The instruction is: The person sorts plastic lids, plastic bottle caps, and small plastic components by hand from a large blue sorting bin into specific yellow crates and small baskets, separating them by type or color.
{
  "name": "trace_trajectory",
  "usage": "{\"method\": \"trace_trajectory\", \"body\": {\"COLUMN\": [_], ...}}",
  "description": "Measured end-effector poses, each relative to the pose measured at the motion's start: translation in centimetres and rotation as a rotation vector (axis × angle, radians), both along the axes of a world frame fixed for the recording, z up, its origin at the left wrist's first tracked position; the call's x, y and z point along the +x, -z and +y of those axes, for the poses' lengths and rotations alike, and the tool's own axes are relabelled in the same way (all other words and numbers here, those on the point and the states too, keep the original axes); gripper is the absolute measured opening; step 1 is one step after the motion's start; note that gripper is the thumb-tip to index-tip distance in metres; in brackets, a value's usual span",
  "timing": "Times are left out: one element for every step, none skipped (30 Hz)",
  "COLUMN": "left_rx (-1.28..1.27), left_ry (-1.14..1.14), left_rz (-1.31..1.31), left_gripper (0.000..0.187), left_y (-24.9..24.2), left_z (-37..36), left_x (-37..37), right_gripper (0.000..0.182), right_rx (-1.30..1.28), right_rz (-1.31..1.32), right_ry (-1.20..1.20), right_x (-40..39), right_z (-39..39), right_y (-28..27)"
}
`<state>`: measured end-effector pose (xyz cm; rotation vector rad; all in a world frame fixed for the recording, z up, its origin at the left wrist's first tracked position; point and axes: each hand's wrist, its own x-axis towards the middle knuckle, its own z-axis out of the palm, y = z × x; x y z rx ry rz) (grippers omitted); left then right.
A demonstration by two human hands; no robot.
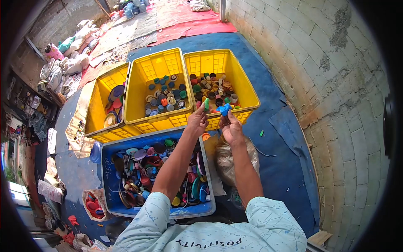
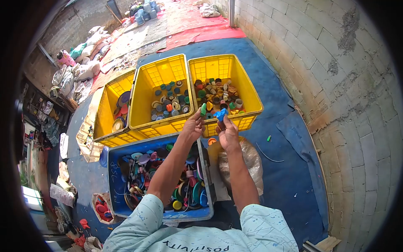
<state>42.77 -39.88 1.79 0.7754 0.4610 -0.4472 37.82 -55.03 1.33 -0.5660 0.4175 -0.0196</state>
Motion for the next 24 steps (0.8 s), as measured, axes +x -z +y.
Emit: {"method": "trace_trajectory", "body": {"left_rx": [0.041,0.080,0.104,0.128,0.129,0.132,0.127,0.167,0.181,0.193,0.195,0.197,0.197,0.211,0.222,0.232,0.218,0.203,0.181,0.180,0.190,0.200,0.183,0.146], "left_ry": [-0.018,-0.019,-0.022,-0.028,-0.015,-0.004,-0.049,-0.044,-0.068,-0.093,-0.130,-0.167,-0.204,-0.244,-0.284,-0.326,-0.353,-0.380,-0.401,-0.422,-0.432,-0.442,-0.439,-0.423], "left_rz": [-0.006,0.016,0.024,0.035,-0.022,-0.075,-0.086,-0.060,-0.022,0.010,0.030,0.050,0.067,0.099,0.130,0.161,0.193,0.225,0.209,0.255,0.259,0.266,0.314,0.331], "left_gripper": [0.036,0.040,0.040,0.040,0.038,0.035,0.031,0.026,0.023,0.019,0.018,0.017,0.016,0.015,0.014,0.014,0.013,0.013,0.013,0.013,0.014,0.015,0.016,0.015], "left_y": [-1.3,-1.8,-1.7,-1.3,-1.3,-1.2,-0.9,-0.6,0.0,0.4,1.3,2.8,3.9,4.8,5.4,6.1,7.0,7.7,7.5,7.4,7.5,7.8,8.7,10.3], "left_z": [-0.8,-1.1,-1.1,-0.7,0.1,1.2,2.1,3.6,5.1,6.6,8.2,10.0,11.6,13.2,14.7,16.1,17.5,18.8,19.6,20.5,21.2,21.9,22.9,24.1], "left_x": [1.4,2.7,3.6,4.0,3.4,2.4,1.5,0.4,-0.9,-2.0,-3.2,-4.7,-6.3,-7.8,-9.6,-11.4,-13.2,-15.0,-16.8,-18.6,-20.2,-21.8,-23.1,-24.6], "right_gripper": [0.021,0.022,0.022,0.021,0.020,0.019,0.018,0.026,0.027,0.029,0.030,0.031,0.031,0.032,0.032,0.033,0.031,0.030,0.029,0.029,0.027,0.026,0.025,0.024], "right_rx": [-0.052,-0.102,-0.146,-0.189,-0.195,-0.199,-0.175,-0.189,-0.187,-0.188,-0.191,-0.195,-0.201,-0.217,-0.234,-0.252,-0.295,-0.361,-0.430,-0.498,-0.625,-0.727,-0.829,-0.932], "right_rz": [-0.046,-0.088,-0.029,0.033,0.041,0.052,0.042,0.084,0.104,0.120,0.131,0.142,0.150,0.165,0.178,0.190,0.190,0.172,0.151,0.128,0.124,0.076,0.026,-0.023], "right_ry": [-0.006,-0.013,-0.013,-0.019,-0.001,0.014,0.035,0.041,0.043,0.046,0.053,0.061,0.068,0.066,0.064,0.060,0.069,0.057,0.045,0.033,0.037,-0.011,-0.058,-0.103], "right_x": [2.0,3.8,5.3,6.3,6.0,5.0,3.9,2.8,1.3,-0.3,-1.7,-3.3,-4.7,-6.0,-7.2,-8.3,-9.3,-10.2,-11.0,-11.7,-12.2,-12.8,-13.3,-13.8], "right_z": [-0.6,-1.1,-1.9,-2.7,-3.1,-3.2,-3.4,-3.5,-3.6,-3.6,-3.5,-3.2,-2.7,-2.1,-1.4,-0.6,0.5,1.7,2.6,3.8,5.3,6.9,8.5,9.9], "right_y": [-0.1,0.1,1.6,3.3,3.6,3.8,4.7,5.9,6.5,7.0,7.4,7.8,8.1,8.3,8.2,7.7,7.0,6.9,6.7,6.4,5.6,4.8,4.2,3.8]}}
